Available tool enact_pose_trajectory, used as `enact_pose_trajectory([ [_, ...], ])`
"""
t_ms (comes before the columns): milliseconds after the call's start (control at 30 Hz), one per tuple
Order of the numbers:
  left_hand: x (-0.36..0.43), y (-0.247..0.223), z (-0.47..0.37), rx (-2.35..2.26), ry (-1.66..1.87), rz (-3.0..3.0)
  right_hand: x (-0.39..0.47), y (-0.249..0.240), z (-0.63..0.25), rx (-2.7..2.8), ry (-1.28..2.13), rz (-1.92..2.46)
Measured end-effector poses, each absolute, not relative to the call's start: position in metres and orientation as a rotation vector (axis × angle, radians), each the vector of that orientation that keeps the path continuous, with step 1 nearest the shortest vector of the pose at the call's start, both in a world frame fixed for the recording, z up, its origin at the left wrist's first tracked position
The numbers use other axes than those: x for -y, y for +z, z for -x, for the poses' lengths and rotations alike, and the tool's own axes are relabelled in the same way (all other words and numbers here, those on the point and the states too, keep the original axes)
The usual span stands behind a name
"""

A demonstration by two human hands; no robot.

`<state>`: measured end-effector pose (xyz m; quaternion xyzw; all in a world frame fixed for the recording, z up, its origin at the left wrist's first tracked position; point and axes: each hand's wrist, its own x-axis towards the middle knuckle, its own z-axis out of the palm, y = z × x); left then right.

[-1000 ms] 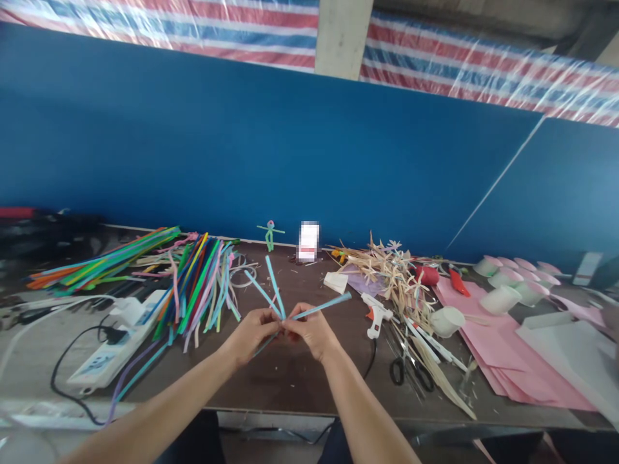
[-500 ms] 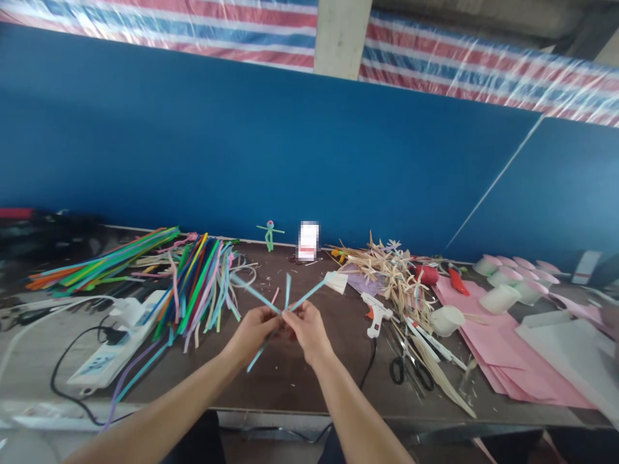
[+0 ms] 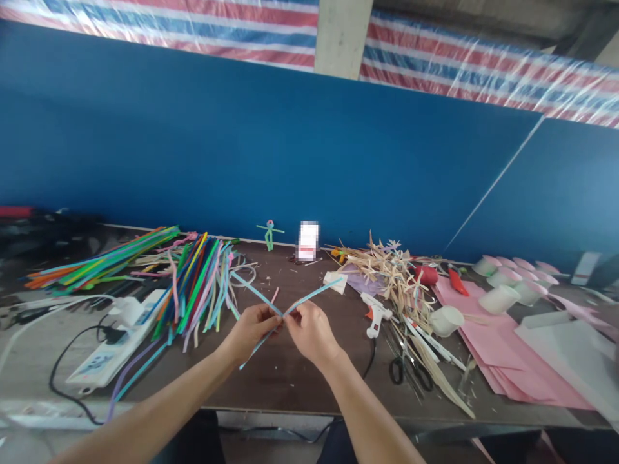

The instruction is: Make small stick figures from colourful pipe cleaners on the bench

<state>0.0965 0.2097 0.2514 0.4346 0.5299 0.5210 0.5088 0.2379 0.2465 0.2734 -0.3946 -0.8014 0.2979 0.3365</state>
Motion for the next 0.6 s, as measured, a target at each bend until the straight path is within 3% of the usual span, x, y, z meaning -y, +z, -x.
enact_pose_trajectory([
  [100,-0.206,0.251,-0.093,-1.472,1.323,-1.454,-0.247,0.275,-0.235,2.055,0.904,1.165],
  [233,-0.200,0.252,-0.087,-1.342,1.273,-1.847,-0.248,0.273,-0.232,1.993,1.143,1.225],
  [467,-0.210,0.253,-0.096,-1.318,1.195,-1.044,-0.248,0.274,-0.237,1.920,1.210,1.199],
  [600,-0.209,0.257,-0.100,-1.214,1.199,-0.894,-0.248,0.273,-0.238,1.932,1.180,1.153],
])
